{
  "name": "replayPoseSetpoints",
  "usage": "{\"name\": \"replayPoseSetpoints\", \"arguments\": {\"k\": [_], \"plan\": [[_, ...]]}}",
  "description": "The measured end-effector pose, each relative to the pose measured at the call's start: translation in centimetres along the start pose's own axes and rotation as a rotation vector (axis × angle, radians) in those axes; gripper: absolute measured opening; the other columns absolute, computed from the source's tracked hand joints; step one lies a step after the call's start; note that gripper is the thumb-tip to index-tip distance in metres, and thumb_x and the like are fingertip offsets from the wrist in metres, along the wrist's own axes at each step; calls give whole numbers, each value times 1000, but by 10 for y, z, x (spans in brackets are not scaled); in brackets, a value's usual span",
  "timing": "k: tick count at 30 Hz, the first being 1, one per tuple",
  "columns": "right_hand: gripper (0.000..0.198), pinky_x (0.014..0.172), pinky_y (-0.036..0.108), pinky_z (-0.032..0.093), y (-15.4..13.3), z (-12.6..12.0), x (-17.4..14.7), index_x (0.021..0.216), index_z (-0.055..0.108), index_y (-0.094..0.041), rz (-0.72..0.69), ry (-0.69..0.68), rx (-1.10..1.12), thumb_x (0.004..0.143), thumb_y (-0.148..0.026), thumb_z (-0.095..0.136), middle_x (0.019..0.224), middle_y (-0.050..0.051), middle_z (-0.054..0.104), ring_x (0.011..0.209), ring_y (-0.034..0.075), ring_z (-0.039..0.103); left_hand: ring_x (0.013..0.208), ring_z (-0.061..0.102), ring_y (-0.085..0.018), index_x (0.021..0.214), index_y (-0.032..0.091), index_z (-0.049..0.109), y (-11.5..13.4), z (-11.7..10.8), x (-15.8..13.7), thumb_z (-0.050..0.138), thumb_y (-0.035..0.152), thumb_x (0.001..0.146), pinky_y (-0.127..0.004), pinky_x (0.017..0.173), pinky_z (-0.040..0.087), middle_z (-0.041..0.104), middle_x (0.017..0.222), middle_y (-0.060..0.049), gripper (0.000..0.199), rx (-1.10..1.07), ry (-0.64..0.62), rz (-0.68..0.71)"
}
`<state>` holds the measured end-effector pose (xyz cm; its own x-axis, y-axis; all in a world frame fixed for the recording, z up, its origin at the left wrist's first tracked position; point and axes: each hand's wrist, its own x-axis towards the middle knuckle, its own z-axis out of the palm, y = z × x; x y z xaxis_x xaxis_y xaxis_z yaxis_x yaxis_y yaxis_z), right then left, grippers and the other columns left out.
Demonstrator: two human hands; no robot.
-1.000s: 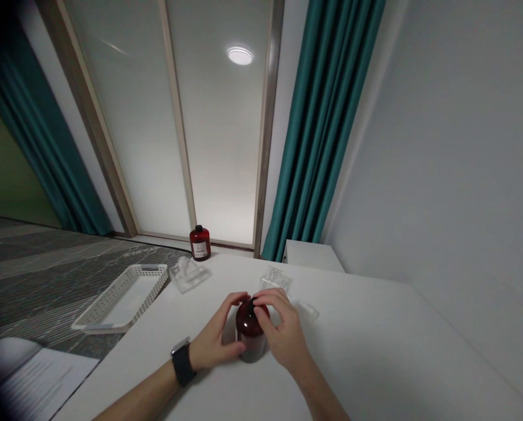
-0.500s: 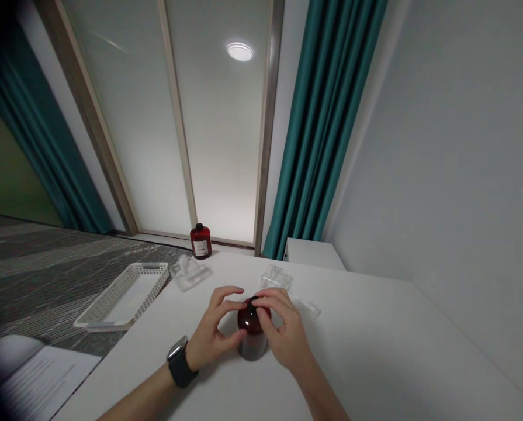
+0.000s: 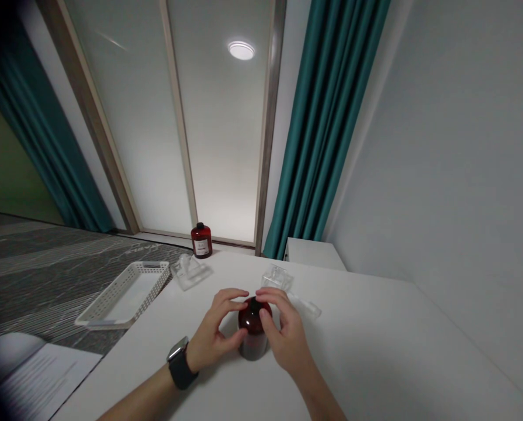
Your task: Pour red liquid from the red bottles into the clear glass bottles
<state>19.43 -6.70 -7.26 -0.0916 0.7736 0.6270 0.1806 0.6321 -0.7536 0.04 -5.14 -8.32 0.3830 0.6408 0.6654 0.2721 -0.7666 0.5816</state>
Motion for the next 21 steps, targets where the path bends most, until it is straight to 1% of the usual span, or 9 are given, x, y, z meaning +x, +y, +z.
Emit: {"name": "replayPoseSetpoints", "arguments": {"k": [3,5,10,11,13,15,17,19,21], "plan": [[17,97,43,46,0,1,0,99,68,-25,-16,-1,-10,96,-26,51,108,9,65,109,24,59,113,53,-27,115,25,55,-1,2,-2,64,20,81,-47,98,43,56,121,-9,35,-8,26,22],[18,94,41,47,-2,2,0,99,68,-25,-14,14,-14,97,-25,50,106,8,65,105,24,60,112,52,-27,115,25,56,-2,2,-2,65,18,80,-46,96,44,53,121,-9,36,-11,43,12],[19,86,35,49,-6,3,-3,95,69,-25,4,79,-41,96,-27,50,97,6,60,97,21,60,112,52,-27,115,25,56,-2,2,-3,65,17,80,-45,96,44,49,119,-8,37,-23,32,-10],[17,88,35,48,-6,3,-3,95,68,-25,10,96,-34,96,-28,51,99,6,60,98,21,60,112,52,-27,115,26,56,-2,2,-2,65,17,80,-45,96,44,49,120,-8,37,-27,29,-11],[17,95,38,47,-6,3,-4,104,66,-25,49,101,4,95,-30,52,107,7,62,107,23,59,113,52,-27,115,26,56,-2,2,-2,66,18,80,-46,97,43,49,120,-8,37,-34,25,-8],[24,101,41,45,-6,3,-5,116,61,-25,116,75,56,96,-32,52,116,8,63,114,24,58,113,52,-27,115,26,55,-2,2,-2,66,18,80,-46,97,43,50,120,-8,37,-35,26,-7],[27,100,40,46,-6,3,-5,120,59,-24,163,62,83,96,-34,51,113,8,65,110,24,60,113,52,-27,115,26,56,-2,3,-3,66,18,81,-46,97,43,50,120,-9,36,-30,30,-6],[26,97,38,48,-4,2,-7,117,60,-24,164,96,87,95,-35,52,103,6,65,104,23,62,112,52,-27,115,26,56,-2,3,-3,66,19,81,-46,97,43,50,120,-9,36,-31,32,-5],[24,98,38,48,0,1,-10,115,59,-25,154,129,99,95,-36,53,102,6,63,105,23,61,112,52,-28,115,25,56,-1,3,-3,65,20,82,-46,97,43,51,120,-9,35,-50,31,-3]]}}
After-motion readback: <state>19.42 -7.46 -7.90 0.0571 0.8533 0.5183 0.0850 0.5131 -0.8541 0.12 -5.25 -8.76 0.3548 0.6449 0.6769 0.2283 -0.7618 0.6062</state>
